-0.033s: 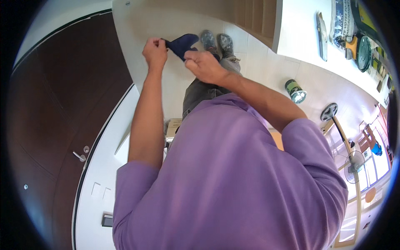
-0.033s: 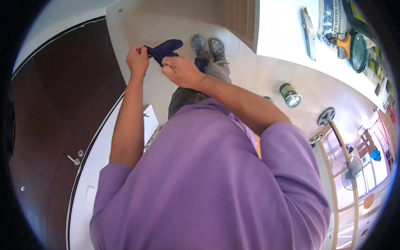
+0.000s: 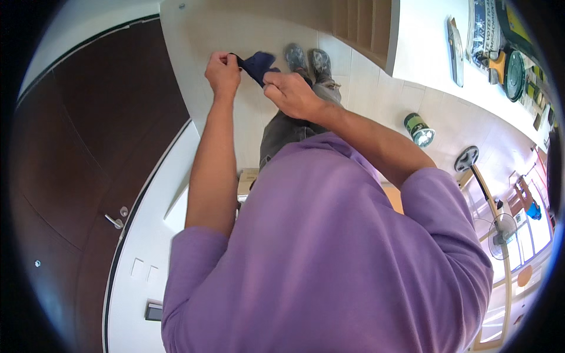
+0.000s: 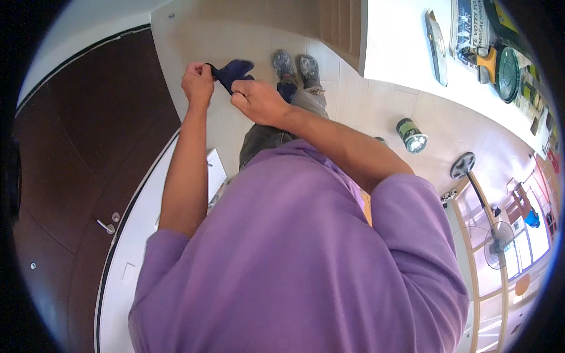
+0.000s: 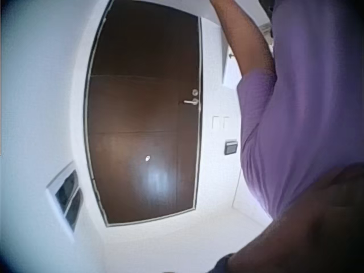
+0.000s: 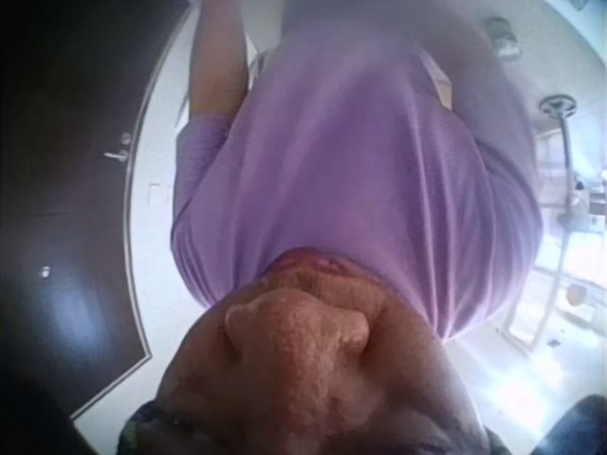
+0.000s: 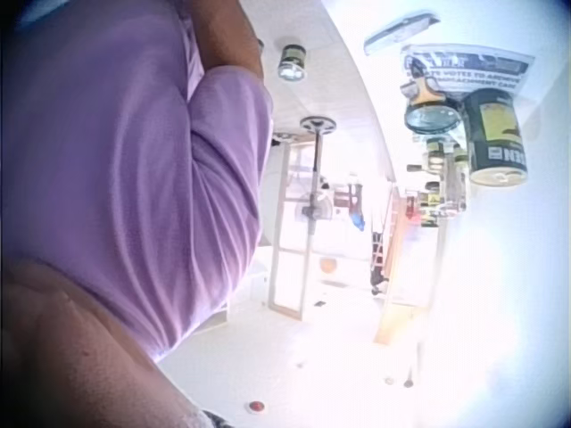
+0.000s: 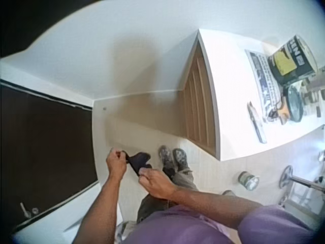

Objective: The person retrieves a paint can from a low cabinet, opens it, and prepares a cloth by cutting a hole with a utility knife. They then dip the cloth into the paint can and wipe a wall section.

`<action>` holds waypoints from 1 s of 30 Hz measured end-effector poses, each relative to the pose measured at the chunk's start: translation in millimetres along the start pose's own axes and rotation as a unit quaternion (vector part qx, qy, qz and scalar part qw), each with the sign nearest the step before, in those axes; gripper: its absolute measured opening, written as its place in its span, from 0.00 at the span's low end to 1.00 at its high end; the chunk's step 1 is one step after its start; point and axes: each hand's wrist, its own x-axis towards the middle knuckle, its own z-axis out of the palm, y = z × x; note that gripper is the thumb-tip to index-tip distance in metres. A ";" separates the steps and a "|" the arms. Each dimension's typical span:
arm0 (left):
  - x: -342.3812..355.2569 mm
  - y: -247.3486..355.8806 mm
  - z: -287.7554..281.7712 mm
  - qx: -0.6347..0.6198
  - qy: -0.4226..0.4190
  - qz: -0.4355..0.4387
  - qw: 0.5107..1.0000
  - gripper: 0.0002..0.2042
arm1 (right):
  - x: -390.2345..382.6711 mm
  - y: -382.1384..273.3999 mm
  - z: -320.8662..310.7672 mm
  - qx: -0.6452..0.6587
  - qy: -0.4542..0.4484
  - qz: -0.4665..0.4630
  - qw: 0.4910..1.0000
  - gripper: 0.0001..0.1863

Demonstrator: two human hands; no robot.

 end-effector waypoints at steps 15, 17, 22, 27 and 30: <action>41.5 68.7 -65.9 -0.124 -0.111 -0.011 0.986 0.14 | 53.0 44.1 33.1 -0.063 -0.008 0.032 0.997 0.28; 38.7 77.6 -76.0 -0.021 -0.140 0.030 0.990 0.17 | 60.5 49.5 42.7 -0.109 -0.100 0.063 0.987 0.30; 28.7 74.3 -95.1 0.227 -0.272 0.156 0.922 0.24 | 33.8 40.7 53.8 -0.090 -0.072 0.057 0.992 0.29; 29.4 63.1 -114.6 0.265 -0.442 0.104 0.851 0.21 | 10.6 44.0 23.6 0.001 0.002 0.047 0.999 0.21; 23.2 56.9 -109.2 0.306 -0.356 0.186 0.863 0.19 | 8.1 43.4 15.0 -0.038 0.010 -0.010 0.999 0.18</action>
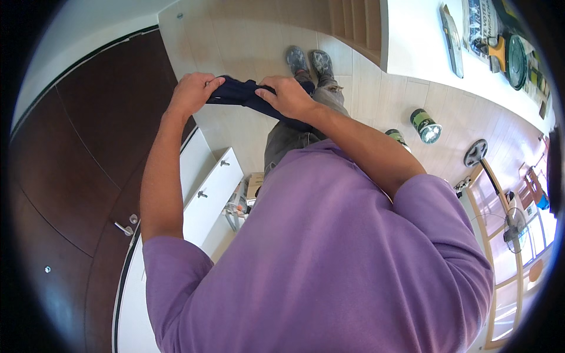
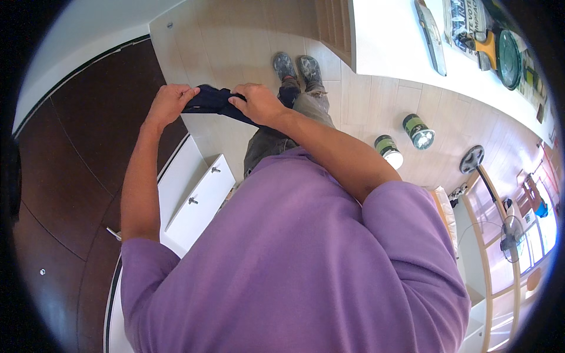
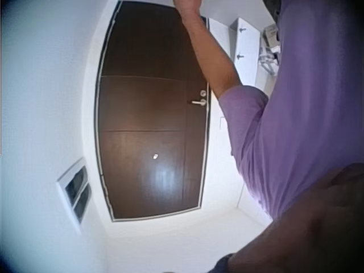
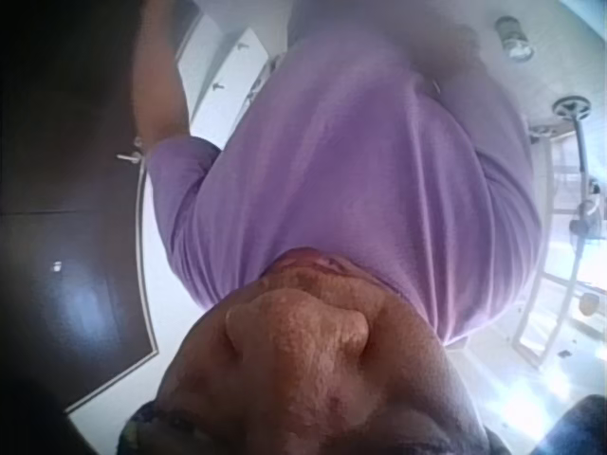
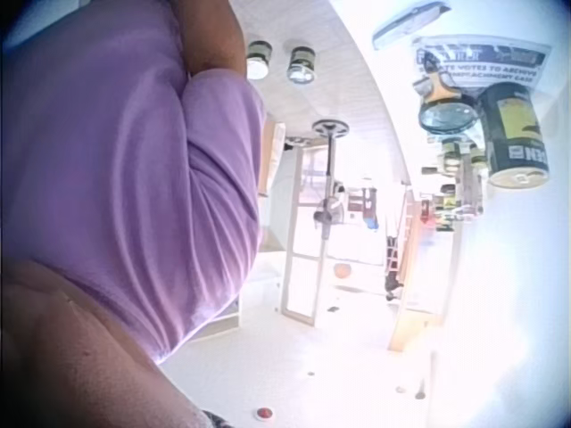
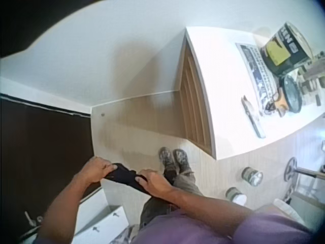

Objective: The person retrieves a paint can from a low cabinet, opens it, and prepares a cloth by cutting a hole with a utility knife. They then dip the cloth into the paint can and wipe a wall section.

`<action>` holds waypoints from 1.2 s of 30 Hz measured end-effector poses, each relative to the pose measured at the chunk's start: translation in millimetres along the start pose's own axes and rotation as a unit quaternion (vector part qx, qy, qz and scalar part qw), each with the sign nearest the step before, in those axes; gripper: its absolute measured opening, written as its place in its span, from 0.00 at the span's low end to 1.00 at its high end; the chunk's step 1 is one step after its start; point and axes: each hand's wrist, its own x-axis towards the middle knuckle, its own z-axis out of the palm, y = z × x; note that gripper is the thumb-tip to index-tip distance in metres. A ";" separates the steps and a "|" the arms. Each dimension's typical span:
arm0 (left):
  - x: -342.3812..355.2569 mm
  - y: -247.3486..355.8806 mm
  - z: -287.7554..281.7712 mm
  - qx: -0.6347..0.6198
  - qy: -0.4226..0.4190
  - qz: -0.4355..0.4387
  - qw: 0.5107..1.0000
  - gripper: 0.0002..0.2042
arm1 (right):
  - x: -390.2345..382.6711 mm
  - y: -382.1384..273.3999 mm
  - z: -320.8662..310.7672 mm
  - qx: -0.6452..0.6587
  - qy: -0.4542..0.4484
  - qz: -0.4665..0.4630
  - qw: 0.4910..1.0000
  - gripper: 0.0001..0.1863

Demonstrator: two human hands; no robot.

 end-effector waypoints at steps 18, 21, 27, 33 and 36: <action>41.4 -21.9 -2.9 0.074 0.142 0.060 0.985 0.08 | -37.3 -53.5 -62.5 -0.247 -0.046 -0.168 0.953 0.08; 48.5 -49.5 10.3 -0.001 0.167 -0.015 0.986 0.09 | -51.9 -57.8 -59.4 -0.214 -0.070 -0.212 0.951 0.07; 41.2 -104.7 32.2 -0.315 0.222 -0.214 0.898 0.17 | -73.1 -55.3 -48.8 -0.160 -0.048 -0.150 0.974 0.10; -1.1 -49.5 -18.0 -0.474 0.285 -0.172 0.815 0.16 | -35.1 -37.0 -72.7 -0.061 -0.056 -0.052 0.995 0.21; -26.5 -37.4 -16.8 -0.480 0.295 -0.173 0.808 0.15 | -7.7 -29.6 -51.9 -0.026 0.006 0.046 0.999 0.24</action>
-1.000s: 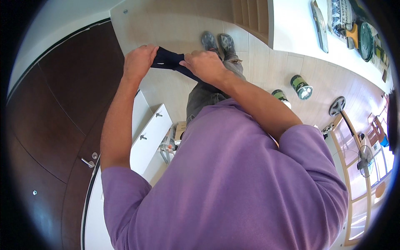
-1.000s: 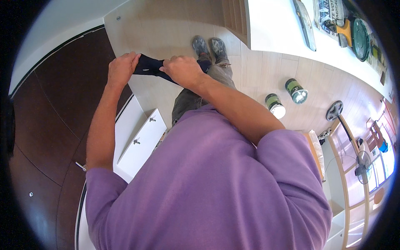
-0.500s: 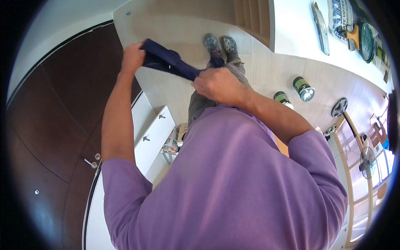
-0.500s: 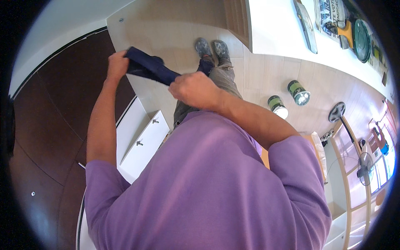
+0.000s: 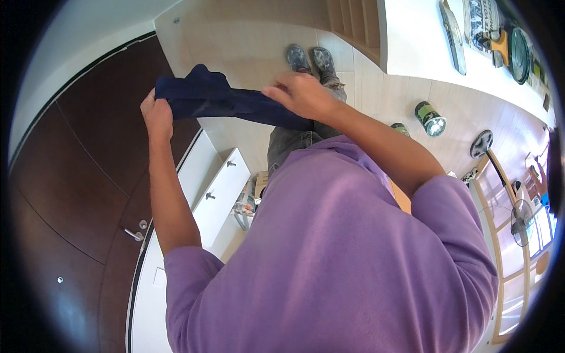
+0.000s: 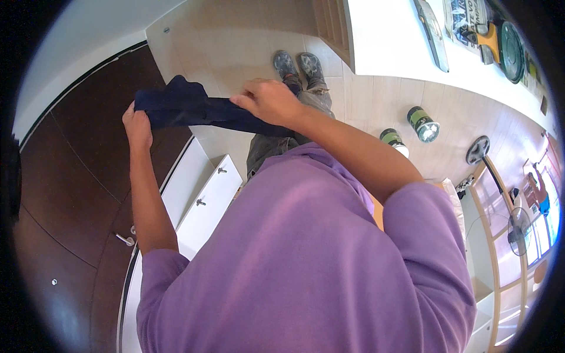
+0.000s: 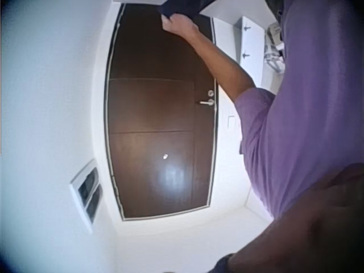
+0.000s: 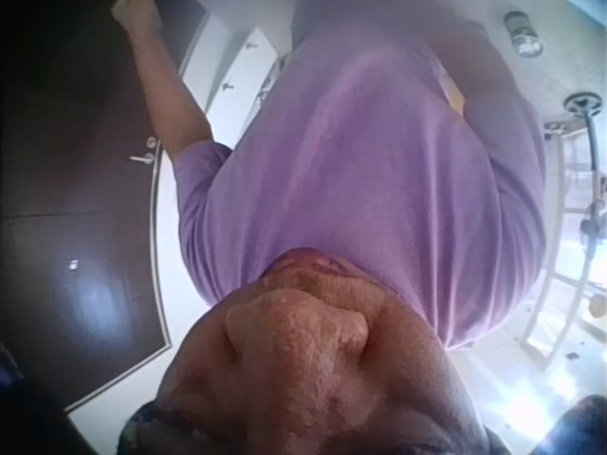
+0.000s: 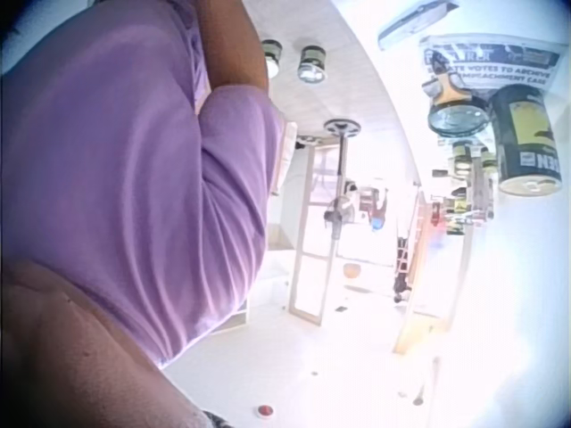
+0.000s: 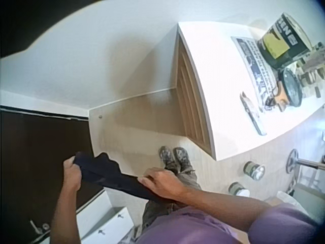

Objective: The person retrieves a paint can from a low cabinet, opens it, and prepares a cloth by cutting a hole with a utility knife. They then dip the cloth into the paint can and wipe a wall section.

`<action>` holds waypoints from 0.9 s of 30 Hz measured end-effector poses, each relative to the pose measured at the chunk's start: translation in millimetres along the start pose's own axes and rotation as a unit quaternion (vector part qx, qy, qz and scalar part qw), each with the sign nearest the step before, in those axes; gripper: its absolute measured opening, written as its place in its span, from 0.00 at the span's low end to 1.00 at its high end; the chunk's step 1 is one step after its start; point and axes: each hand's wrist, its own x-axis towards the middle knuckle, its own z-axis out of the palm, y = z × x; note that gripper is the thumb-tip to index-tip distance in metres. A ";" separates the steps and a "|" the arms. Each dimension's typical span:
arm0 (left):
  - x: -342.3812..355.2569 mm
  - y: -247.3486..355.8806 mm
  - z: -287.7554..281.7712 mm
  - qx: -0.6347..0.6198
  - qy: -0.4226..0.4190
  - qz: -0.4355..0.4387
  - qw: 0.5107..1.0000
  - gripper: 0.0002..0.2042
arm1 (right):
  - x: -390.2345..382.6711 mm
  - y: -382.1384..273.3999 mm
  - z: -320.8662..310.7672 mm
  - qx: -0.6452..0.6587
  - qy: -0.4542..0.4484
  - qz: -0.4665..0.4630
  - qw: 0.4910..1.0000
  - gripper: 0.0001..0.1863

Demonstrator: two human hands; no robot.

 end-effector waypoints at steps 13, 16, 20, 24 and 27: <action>-18.7 -45.5 -6.5 0.240 -0.011 0.005 0.971 0.13 | 17.5 21.9 61.5 0.091 0.011 -0.018 0.996 0.14; -27.7 -60.4 -0.2 0.312 -0.066 0.019 0.948 0.13 | 12.2 24.5 46.3 0.145 0.012 0.040 0.989 0.13; -40.5 -61.4 18.0 0.439 -0.124 0.011 0.890 0.17 | 17.7 38.8 42.2 0.239 -0.013 0.111 0.964 0.14; -53.1 -81.7 60.2 0.429 -0.105 0.302 0.845 0.24 | 24.1 37.1 31.4 0.309 -0.100 0.164 0.932 0.15; -52.9 -57.3 118.6 0.196 -0.236 0.233 0.923 0.17 | 23.6 33.6 15.1 0.332 -0.135 0.176 0.917 0.15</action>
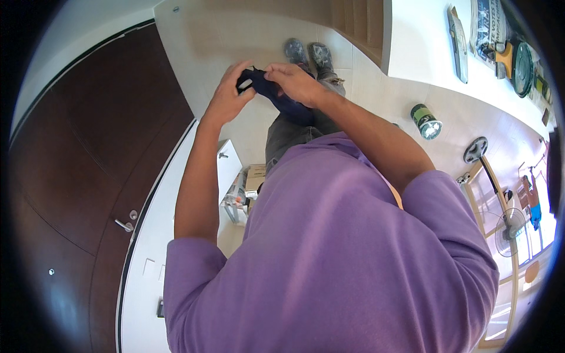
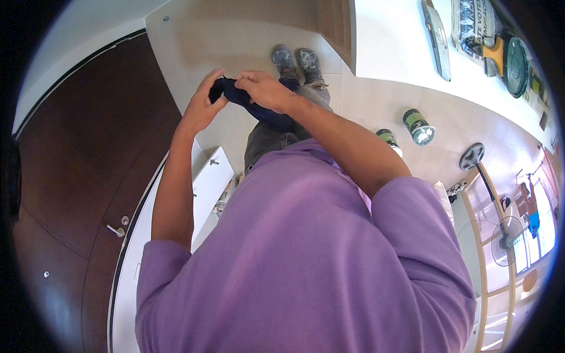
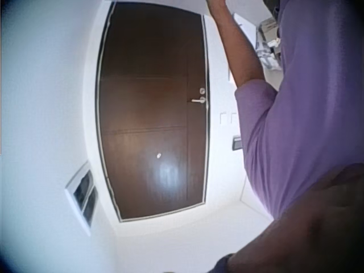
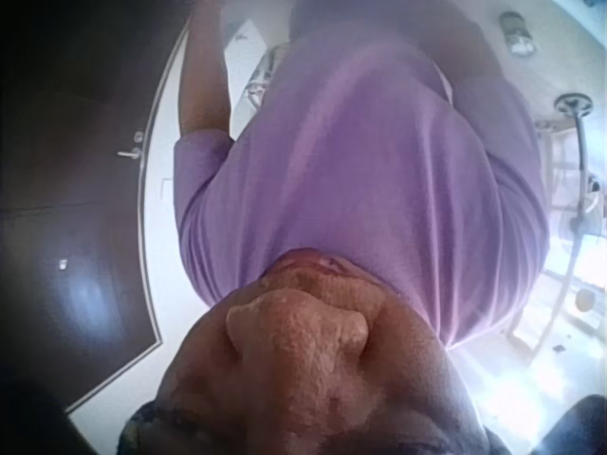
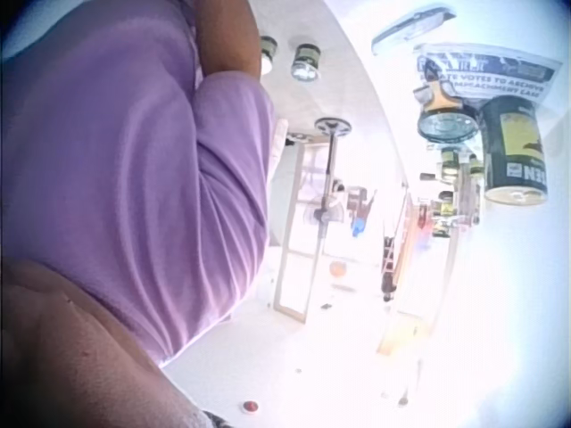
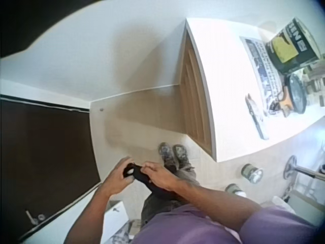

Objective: The person retrieves a paint can from a low cabinet, opens it, and prepares a cloth by cutting a hole with a utility knife. They then dip the cloth into the paint can and wipe a wall section.

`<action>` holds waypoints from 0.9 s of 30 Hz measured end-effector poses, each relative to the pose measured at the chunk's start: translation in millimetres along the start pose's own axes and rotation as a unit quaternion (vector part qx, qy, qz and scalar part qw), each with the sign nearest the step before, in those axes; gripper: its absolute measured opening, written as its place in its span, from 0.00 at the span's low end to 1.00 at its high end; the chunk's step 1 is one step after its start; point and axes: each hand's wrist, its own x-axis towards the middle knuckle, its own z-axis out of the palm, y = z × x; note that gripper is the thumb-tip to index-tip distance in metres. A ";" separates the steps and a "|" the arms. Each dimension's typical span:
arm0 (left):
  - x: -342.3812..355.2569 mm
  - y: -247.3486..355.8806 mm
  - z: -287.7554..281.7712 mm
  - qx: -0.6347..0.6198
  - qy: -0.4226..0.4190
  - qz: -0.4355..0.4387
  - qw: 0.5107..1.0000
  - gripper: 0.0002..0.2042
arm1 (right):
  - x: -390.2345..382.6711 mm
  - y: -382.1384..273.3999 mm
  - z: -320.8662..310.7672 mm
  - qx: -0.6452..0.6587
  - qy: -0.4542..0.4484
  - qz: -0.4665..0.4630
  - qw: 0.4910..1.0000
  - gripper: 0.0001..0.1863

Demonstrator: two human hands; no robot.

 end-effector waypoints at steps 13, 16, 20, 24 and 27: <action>58.3 19.6 43.7 0.083 0.085 -0.015 0.993 0.10 | -4.8 -1.1 7.7 -0.407 0.104 -0.068 0.905 0.22; 52.1 -6.0 34.0 0.285 -0.048 0.032 0.957 0.09 | -39.3 -20.7 13.5 -0.424 0.079 -0.074 0.899 0.19; 59.1 -33.9 37.4 0.332 -0.103 0.059 0.936 0.12 | -61.6 -14.6 27.0 -0.416 0.060 -0.118 0.900 0.19; 77.3 -41.4 58.5 0.332 -0.134 0.032 0.933 0.13 | -72.4 -18.4 7.0 -0.431 0.101 -0.105 0.891 0.17; 97.0 -27.3 80.0 0.324 -0.127 0.006 0.937 0.12 | -75.2 -18.6 -6.1 -0.420 0.125 -0.070 0.896 0.16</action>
